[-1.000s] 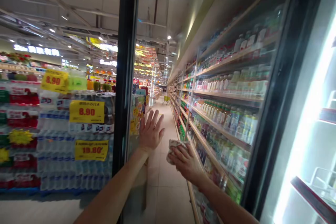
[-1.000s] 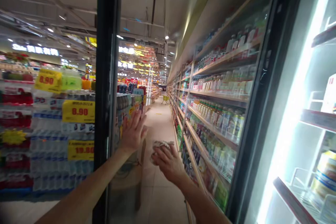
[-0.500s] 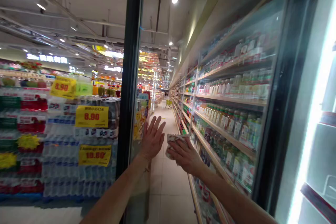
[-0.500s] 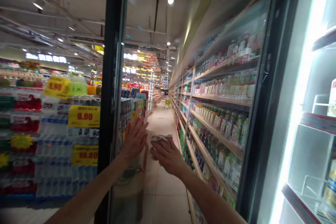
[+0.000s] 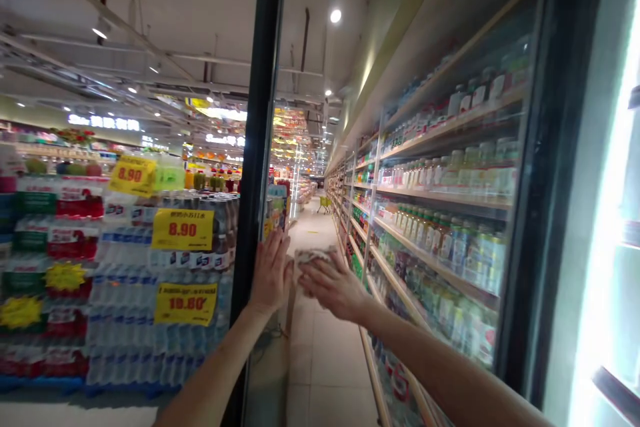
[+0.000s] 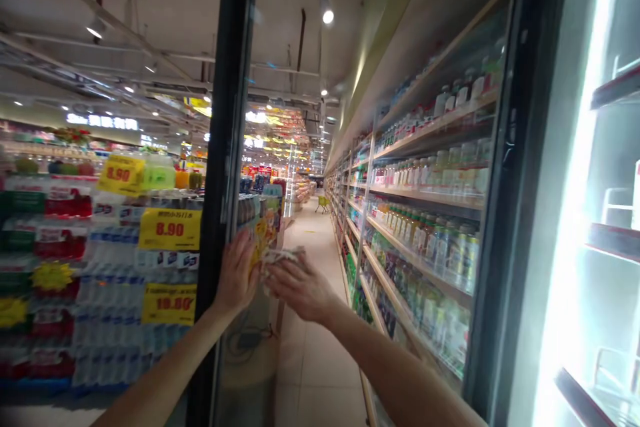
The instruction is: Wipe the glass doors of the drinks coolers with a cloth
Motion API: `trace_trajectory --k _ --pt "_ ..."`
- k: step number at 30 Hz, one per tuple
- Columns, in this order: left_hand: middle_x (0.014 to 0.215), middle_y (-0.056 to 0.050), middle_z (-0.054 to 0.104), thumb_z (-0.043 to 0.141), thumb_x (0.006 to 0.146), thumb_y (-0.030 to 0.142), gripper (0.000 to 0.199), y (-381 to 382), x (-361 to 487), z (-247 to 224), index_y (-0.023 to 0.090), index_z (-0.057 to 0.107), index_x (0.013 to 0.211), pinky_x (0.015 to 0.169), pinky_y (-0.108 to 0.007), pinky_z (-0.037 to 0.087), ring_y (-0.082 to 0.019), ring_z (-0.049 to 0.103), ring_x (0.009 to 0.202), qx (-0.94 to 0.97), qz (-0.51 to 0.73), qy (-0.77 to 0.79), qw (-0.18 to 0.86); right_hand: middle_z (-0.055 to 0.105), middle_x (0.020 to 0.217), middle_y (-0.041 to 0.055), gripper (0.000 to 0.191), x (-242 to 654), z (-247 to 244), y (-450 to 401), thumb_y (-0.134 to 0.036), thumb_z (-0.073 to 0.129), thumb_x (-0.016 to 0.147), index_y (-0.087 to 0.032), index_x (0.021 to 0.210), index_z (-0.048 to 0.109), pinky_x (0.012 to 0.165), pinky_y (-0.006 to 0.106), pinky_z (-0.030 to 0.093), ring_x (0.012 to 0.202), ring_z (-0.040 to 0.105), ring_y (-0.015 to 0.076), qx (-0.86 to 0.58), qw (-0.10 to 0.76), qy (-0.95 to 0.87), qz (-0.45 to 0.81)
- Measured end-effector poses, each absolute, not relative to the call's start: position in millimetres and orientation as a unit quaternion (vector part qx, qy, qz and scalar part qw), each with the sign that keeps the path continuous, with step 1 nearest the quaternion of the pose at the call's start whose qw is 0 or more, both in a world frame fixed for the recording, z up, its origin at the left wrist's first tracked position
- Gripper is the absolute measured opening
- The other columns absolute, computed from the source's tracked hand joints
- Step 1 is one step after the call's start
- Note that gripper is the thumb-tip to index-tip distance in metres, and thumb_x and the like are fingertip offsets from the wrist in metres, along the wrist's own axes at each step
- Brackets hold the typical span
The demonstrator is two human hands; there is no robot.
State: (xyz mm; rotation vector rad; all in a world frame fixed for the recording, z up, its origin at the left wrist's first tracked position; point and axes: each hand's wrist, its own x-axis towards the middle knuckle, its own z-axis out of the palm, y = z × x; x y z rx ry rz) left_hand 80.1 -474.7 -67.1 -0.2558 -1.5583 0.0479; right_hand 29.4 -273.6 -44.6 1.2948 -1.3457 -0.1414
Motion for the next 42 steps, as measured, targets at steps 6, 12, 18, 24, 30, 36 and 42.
trace_trajectory --k 6,12,18,24,30,36,42 --pt "0.15 -0.012 0.026 0.04 0.089 0.019 0.062 -479.3 78.0 -68.0 0.022 0.014 0.145 0.113 -0.044 0.022 -0.022 0.02 0.14 -0.122 0.034 -0.714 0.688 0.046 0.139 0.0066 0.04 26.7 36.2 -286.6 -0.024 0.044 0.087 -0.022 0.127 0.049 0.111 0.052 0.017 0.13 0.034 0.0237 0.426 0.646 -0.631 0.051" --pt "0.151 -0.012 0.023 0.04 0.089 0.02 0.062 -482.9 76.0 -68.0 0.021 0.012 0.145 0.112 -0.046 0.023 -0.024 0.018 0.14 -0.13 0.043 -0.712 0.689 0.042 0.142 0.0053 0.041 27.6 34.0 -297.2 -0.025 0.042 0.088 -0.023 0.128 0.048 0.113 0.052 0.014 0.132 0.032 0.0239 0.495 0.621 -0.607 -0.022" --pt "0.15 -0.011 0.024 0.041 0.089 0.019 0.063 -483.2 76.7 -69.1 0.02 0.014 0.145 0.111 -0.044 0.025 -0.023 0.018 0.14 -0.119 0.059 -0.711 0.691 0.047 0.139 0.0046 0.042 13.2 37.8 -276.0 -0.026 0.046 0.086 -0.026 0.128 0.049 0.113 0.051 0.015 0.131 0.033 0.0221 0.498 0.628 -0.597 -0.026" --pt "0.15 -0.013 0.025 0.045 0.087 0.018 0.064 -481.6 78.2 -68.4 0.017 0.017 0.144 0.113 -0.043 0.022 -0.023 0.019 0.14 -0.118 0.066 -0.709 0.692 0.044 0.14 0.0106 0.042 3.5 79.1 -227.7 -0.022 0.042 0.085 -0.019 0.126 0.051 0.109 0.053 0.024 0.133 0.032 0.0265 0.309 0.705 -0.631 0.095" --pt "0.151 -0.011 0.023 0.045 0.087 0.02 0.063 -482.9 76.7 -66.7 0.019 0.017 0.144 0.113 -0.042 0.022 -0.022 0.021 0.139 -0.123 0.073 -0.697 0.702 0.052 0.132 0.0042 0.037 -10.1 15.4 -183.6 -0.023 0.048 0.083 -0.028 0.12 0.055 0.112 0.047 0.02 0.13 0.037 0.0205 0.423 0.67 -0.609 -0.038" --pt "0.15 -0.011 0.025 0.045 0.086 0.017 0.067 -478.3 76.4 -64.2 0.018 0.014 0.145 0.113 -0.044 0.021 -0.022 0.019 0.14 -0.112 0.072 -0.695 0.706 0.039 0.14 0.0199 0.05 -51.4 59.3 -71.1 -0.027 0.032 0.085 -0.011 0.129 0.048 0.105 0.055 0.027 0.133 0.031 0.0307 0.039 0.72 -0.628 0.291" --pt "0.151 -0.011 0.022 0.045 0.085 0.017 0.068 -473.7 73.7 -63.0 0.019 0.013 0.145 0.115 -0.044 0.017 -0.022 0.016 0.141 -0.105 0.067 -0.69 0.713 0.037 0.142 0.0183 0.049 -39.1 45.3 -105.9 -0.028 0.034 0.086 -0.013 0.131 0.046 0.107 0.057 0.024 0.136 0.026 0.0304 0.088 0.728 -0.632 0.251"
